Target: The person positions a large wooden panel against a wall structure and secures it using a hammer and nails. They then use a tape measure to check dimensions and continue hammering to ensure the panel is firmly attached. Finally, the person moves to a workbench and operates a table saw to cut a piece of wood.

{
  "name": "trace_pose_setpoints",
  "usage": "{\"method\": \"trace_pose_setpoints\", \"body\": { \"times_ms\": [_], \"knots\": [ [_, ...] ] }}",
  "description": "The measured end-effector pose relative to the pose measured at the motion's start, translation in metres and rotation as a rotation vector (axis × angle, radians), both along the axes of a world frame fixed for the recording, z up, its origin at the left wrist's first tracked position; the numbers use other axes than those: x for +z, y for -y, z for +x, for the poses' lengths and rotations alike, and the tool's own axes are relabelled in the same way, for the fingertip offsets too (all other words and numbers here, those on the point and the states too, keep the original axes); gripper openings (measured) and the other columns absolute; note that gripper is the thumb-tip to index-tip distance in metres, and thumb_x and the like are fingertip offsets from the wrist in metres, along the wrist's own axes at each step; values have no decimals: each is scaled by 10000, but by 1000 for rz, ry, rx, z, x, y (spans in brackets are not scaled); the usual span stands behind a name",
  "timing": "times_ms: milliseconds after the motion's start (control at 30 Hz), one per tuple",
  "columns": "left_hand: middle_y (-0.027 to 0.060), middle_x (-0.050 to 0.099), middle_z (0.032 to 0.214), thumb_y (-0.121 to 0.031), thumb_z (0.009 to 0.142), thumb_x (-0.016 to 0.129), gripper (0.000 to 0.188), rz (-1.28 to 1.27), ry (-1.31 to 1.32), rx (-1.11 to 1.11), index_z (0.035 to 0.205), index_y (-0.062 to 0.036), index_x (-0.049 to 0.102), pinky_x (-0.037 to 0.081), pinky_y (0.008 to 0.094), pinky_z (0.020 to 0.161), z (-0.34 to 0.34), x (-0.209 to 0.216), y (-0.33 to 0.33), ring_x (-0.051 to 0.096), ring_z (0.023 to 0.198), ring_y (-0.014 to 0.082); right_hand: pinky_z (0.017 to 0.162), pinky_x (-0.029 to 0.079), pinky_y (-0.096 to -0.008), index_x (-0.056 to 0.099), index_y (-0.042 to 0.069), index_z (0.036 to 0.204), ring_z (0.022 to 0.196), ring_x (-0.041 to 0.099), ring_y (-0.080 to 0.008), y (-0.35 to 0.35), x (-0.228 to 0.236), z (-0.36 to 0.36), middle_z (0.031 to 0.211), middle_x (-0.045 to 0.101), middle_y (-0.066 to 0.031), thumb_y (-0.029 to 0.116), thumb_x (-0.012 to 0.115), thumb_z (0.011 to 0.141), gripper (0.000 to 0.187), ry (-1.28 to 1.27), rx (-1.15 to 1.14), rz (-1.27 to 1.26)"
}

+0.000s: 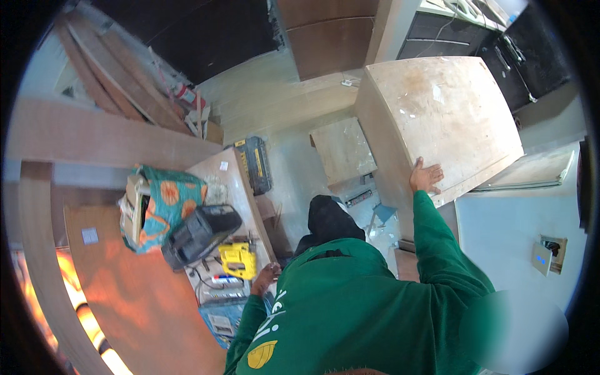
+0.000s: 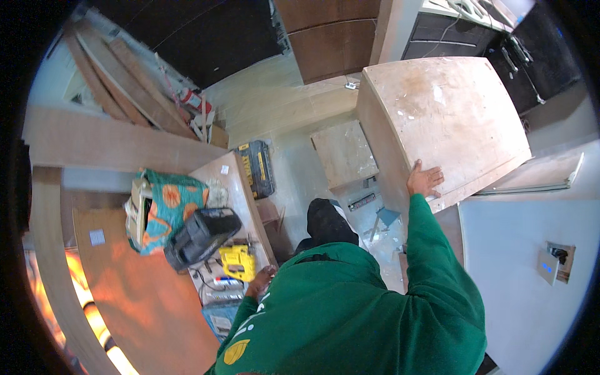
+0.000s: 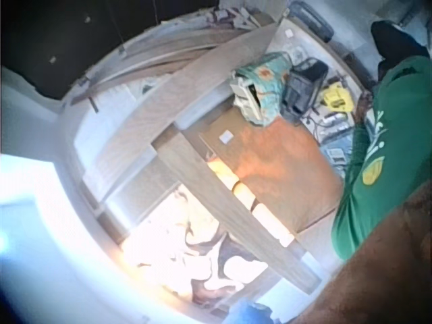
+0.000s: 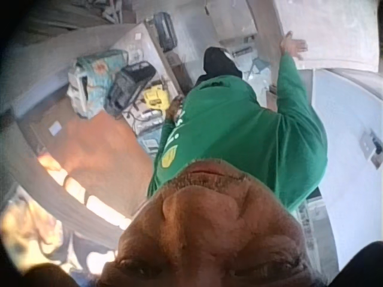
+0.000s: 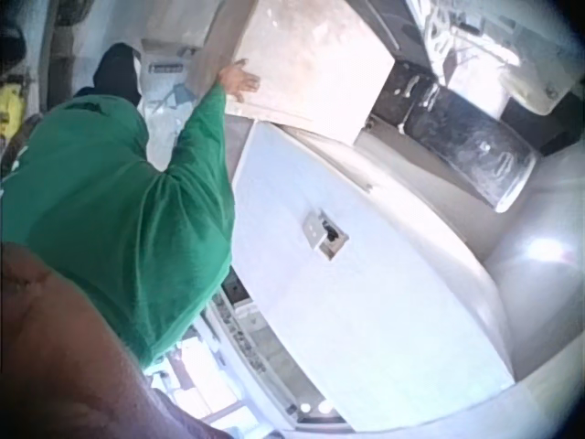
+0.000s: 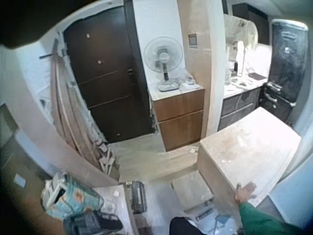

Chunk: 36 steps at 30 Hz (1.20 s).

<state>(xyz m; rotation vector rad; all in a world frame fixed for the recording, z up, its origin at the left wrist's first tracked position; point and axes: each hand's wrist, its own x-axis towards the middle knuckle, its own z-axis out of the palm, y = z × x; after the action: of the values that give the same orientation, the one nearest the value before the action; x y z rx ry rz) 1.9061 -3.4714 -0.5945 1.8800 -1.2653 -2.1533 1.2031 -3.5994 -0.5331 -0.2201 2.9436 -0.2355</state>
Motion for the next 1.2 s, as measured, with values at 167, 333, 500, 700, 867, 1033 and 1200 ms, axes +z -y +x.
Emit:
{"method": "trace_pose_setpoints", "body": {
  "times_ms": [167,333,500,700,867,1033,1200],
  "knots": [
    [106,626,1273,-464,1113,394,487,-156,-12,-398,1349,-87,590,476,443,1041,-20,14,76,589,1195,267,1124,142,-839,192,8,1658,1604,129,-386,2,7,-2,1708,216,-243,674,420,1025,947,-111,-79,46],
    [88,637,1221,-470,1085,457,462,-75,179,-279,1317,-98,603,495,443,970,-31,-3,184,611,1108,249,1125,176,-826,224,19,1645,1581,167,-395,16,12,2,1668,268,-251,638,464,1023,910,-125,-68,90],
    [71,647,1169,-476,1056,520,441,-48,213,-249,1284,-110,616,515,442,900,-60,0,351,633,1020,230,1150,167,-803,218,59,1656,1582,164,-381,24,15,-6,1670,236,-223,594,462,1043,849,-99,-88,158],
    [50,660,1106,-483,1023,596,424,135,146,-67,1245,-124,631,538,442,815,-108,18,576,660,915,208,1154,210,-782,210,89,1659,1575,186,-378,20,5,-9,1658,247,-202,536,473,1049,801,-70,-181,206],
    [50,682,1107,-499,1006,635,483,32,185,-358,1306,-120,611,555,433,789,-203,24,752,680,888,197,1150,236,-766,269,72,1634,1554,230,-416,49,1,-41,1640,282,-241,538,496,1034,793,-6,-425,46],
    [111,702,1228,-488,1026,622,622,-134,172,-872,1476,-68,533,537,385,910,-342,42,863,684,1021,231,1152,239,-757,301,8,1609,1546,238,-442,148,0,-94,1621,305,-271,570,545,998,865,-13,-888,-75],
    [200,706,1250,-450,1034,613,609,-424,58,-1306,1466,-25,540,513,390,1018,-471,79,937,690,1131,280,1162,200,-772,300,-31,1597,1561,200,-434,279,3,-115,1628,299,-266,568,549,997,884,-99,-912,-89]
  ]
}}
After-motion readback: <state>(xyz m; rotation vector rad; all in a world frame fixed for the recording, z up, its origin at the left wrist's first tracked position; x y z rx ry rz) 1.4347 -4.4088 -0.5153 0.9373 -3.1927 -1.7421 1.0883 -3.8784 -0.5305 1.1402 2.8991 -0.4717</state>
